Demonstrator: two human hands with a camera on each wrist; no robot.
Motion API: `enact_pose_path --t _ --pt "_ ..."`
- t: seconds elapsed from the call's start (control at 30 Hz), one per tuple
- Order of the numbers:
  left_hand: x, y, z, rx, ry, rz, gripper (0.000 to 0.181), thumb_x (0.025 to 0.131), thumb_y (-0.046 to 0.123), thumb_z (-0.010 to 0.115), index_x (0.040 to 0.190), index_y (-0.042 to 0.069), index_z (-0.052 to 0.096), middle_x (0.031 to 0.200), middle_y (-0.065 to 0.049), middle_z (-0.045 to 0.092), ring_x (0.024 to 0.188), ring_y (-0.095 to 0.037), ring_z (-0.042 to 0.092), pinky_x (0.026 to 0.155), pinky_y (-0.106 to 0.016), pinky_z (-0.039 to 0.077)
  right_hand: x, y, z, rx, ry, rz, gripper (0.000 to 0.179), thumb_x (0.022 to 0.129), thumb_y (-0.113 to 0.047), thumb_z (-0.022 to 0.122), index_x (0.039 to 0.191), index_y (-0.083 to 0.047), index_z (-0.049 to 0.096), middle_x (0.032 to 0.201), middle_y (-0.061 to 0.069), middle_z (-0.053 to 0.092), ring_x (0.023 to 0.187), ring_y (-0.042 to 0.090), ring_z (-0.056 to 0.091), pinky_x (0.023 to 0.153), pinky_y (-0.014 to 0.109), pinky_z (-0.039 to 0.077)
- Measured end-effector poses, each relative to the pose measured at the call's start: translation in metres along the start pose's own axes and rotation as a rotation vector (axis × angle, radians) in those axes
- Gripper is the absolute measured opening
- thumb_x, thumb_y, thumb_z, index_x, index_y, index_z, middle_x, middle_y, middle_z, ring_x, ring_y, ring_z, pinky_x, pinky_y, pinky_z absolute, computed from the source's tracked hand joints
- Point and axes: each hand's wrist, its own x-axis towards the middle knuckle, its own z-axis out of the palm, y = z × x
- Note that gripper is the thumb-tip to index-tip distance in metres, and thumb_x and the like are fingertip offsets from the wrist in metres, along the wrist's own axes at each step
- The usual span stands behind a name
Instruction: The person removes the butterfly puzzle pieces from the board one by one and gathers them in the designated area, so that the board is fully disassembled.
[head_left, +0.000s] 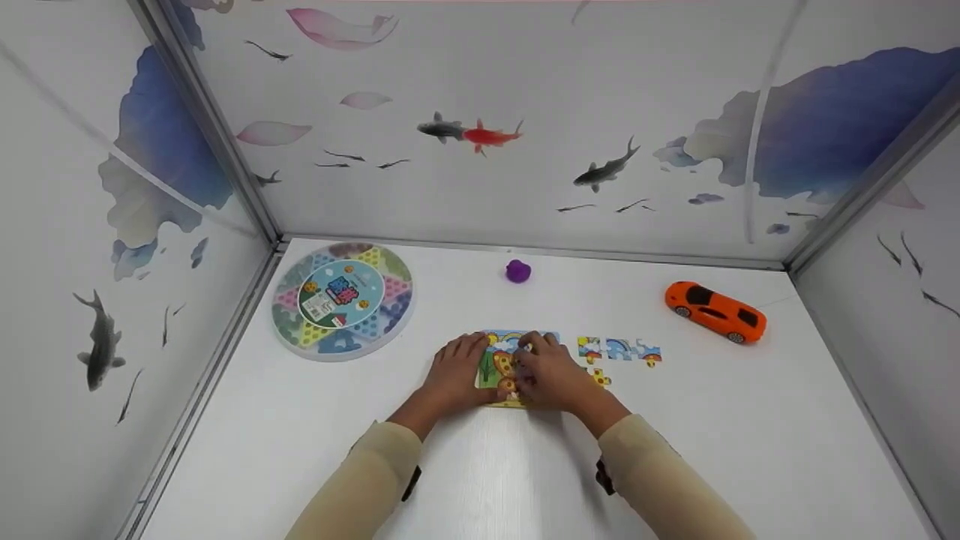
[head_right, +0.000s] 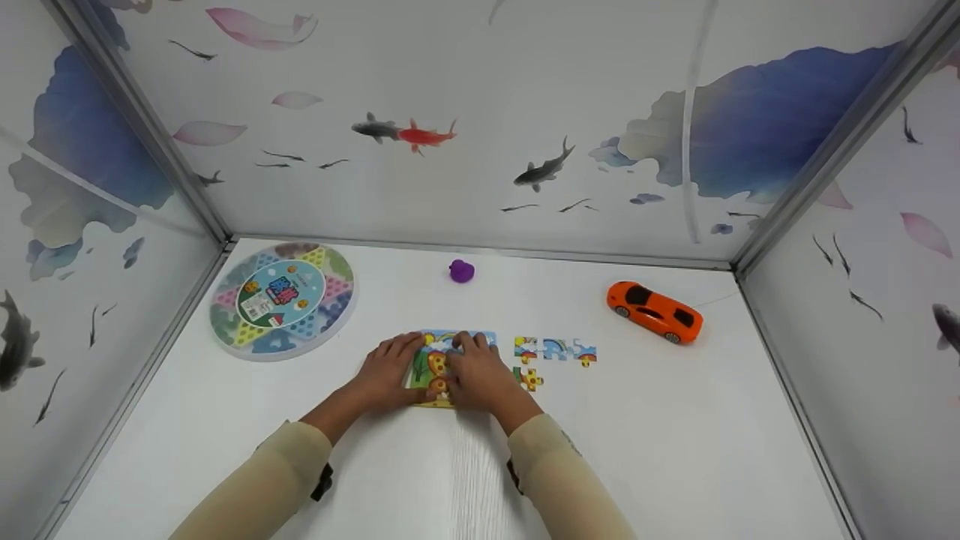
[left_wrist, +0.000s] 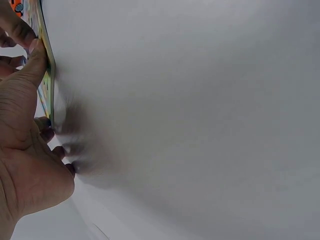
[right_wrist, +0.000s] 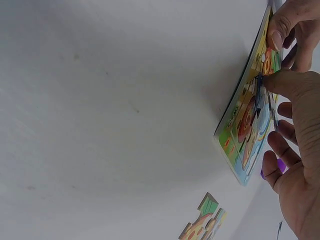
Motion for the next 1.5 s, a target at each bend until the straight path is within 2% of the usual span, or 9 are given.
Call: enact_pose_path --t 0.2,0.43,0.53,0.63,0.73,0.87,1.13,1.3,1.5 --pt "0.001 -0.001 0.0 0.009 -0.003 -0.002 0.102 0.097 0.059 0.08 0.173 0.008 0.034 0.179 -0.013 0.032 0.167 -0.041 0.03 0.135 -0.063 0.026 0.0 0.0 0.0 0.016 0.016 0.001 0.039 0.1 -0.022 0.079 0.136 -0.007 0.074 0.148 0.018 0.059 0.13 0.04 0.055 0.108 0.067 0.054" --pt "0.004 -0.005 0.005 -0.004 -0.006 0.005 0.101 0.098 0.057 0.078 0.174 0.009 0.031 0.181 -0.013 0.03 0.168 -0.042 0.025 0.137 -0.064 0.022 -0.004 0.005 0.0 0.011 0.064 -0.02 0.037 0.102 -0.026 0.081 0.134 -0.009 0.075 0.145 0.017 0.063 0.128 0.039 0.059 0.104 0.064 0.057" --pt "0.003 -0.005 0.004 -0.012 0.004 0.019 0.1 0.098 0.056 0.079 0.173 0.008 0.033 0.18 -0.014 0.031 0.167 -0.044 0.027 0.136 -0.066 0.024 -0.006 0.007 -0.002 0.022 0.079 -0.004 0.035 0.102 -0.03 0.081 0.129 -0.009 0.076 0.145 0.016 0.064 0.128 0.038 0.061 0.106 0.063 0.056" --pt "0.001 -0.004 0.002 -0.006 0.01 0.023 0.1 0.098 0.055 0.08 0.173 0.008 0.034 0.179 -0.015 0.033 0.166 -0.044 0.029 0.135 -0.065 0.025 -0.009 0.01 -0.004 0.039 0.072 0.045 0.03 0.101 -0.033 0.082 0.12 -0.01 0.075 0.148 0.013 0.064 0.132 0.035 0.06 0.112 0.061 0.055" --pt "0.0 -0.003 0.001 0.002 0.015 0.014 0.101 0.097 0.056 0.081 0.172 0.008 0.035 0.178 -0.015 0.035 0.166 -0.042 0.031 0.135 -0.064 0.026 -0.013 0.012 -0.007 0.033 0.079 0.061 0.022 0.1 -0.03 0.082 0.11 -0.012 0.074 0.148 0.012 0.064 0.132 0.034 0.061 0.112 0.058 0.056" --pt "0.001 -0.003 0.001 0.008 0.015 0.002 0.102 0.096 0.054 0.083 0.172 0.008 0.035 0.177 -0.015 0.036 0.166 -0.042 0.031 0.135 -0.064 0.027 -0.02 0.018 -0.01 0.019 0.096 0.058 0.02 0.1 -0.029 0.082 0.106 -0.012 0.074 0.146 0.012 0.065 0.129 0.034 0.063 0.107 0.055 0.059" --pt "0.001 -0.001 0.004 0.004 0.004 -0.002 0.104 0.096 0.056 0.082 0.173 0.007 0.033 0.179 -0.015 0.034 0.167 -0.042 0.03 0.136 -0.064 0.025 -0.038 0.035 -0.015 0.013 0.074 0.139 0.023 0.1 -0.029 0.082 0.113 -0.011 0.076 0.148 0.01 0.064 0.135 0.032 0.061 0.118 0.055 0.054" --pt "0.003 -0.001 0.005 0.001 -0.002 -0.01 0.104 0.096 0.058 0.081 0.174 0.009 0.032 0.18 -0.014 0.032 0.168 -0.042 0.028 0.137 -0.063 0.024 -0.051 0.049 -0.02 0.025 0.113 0.145 0.019 0.097 -0.024 0.085 0.109 -0.012 0.075 0.144 0.009 0.065 0.129 0.027 0.061 0.112 0.05 0.058" --pt "0.002 -0.001 0.003 0.009 0.002 -0.001 0.103 0.097 0.057 0.08 0.173 0.007 0.032 0.179 -0.015 0.033 0.167 -0.042 0.028 0.136 -0.063 0.024 -0.065 0.064 -0.027 0.044 0.163 0.164 0.018 0.096 -0.025 0.086 0.104 -0.014 0.074 0.14 0.008 0.066 0.128 0.028 0.063 0.113 0.051 0.059"
